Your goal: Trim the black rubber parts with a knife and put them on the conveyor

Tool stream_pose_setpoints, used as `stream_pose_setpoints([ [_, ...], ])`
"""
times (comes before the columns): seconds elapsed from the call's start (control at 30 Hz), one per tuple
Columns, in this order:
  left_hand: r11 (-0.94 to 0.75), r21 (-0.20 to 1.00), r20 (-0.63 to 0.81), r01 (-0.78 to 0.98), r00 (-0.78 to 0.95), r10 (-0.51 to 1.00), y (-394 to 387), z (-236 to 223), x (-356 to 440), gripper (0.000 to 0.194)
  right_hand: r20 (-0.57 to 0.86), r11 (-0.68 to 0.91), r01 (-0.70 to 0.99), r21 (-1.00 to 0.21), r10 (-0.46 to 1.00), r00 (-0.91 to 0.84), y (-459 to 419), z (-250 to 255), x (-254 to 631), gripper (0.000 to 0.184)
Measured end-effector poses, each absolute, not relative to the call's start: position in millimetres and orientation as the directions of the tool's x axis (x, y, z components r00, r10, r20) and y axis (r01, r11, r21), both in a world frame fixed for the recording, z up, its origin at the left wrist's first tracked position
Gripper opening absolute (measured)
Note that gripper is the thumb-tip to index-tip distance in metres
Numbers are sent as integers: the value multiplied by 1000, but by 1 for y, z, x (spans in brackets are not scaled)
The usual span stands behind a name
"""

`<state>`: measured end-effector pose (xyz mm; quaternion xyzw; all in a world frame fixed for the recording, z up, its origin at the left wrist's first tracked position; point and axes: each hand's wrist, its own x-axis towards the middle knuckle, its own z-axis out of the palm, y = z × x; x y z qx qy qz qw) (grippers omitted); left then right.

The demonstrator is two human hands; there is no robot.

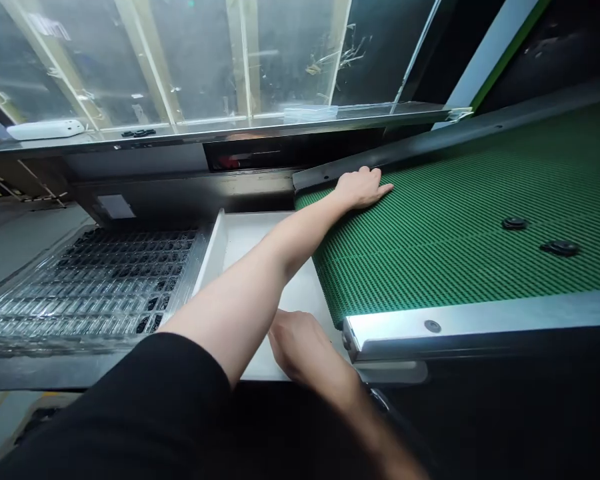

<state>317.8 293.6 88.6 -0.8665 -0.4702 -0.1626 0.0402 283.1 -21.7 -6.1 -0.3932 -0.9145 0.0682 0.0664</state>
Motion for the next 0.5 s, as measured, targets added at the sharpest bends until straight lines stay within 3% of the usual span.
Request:
stream_pose_setpoints([
  [0.17,-542,87,325,836,490,809,311,85,312,52,95,682,709,-181,730,-677,-22,-10,285,30],
  [0.5,-589,28,359,808,542,760,307,79,296,47,30,643,704,-301,745,-667,-22,1,284,26],
])
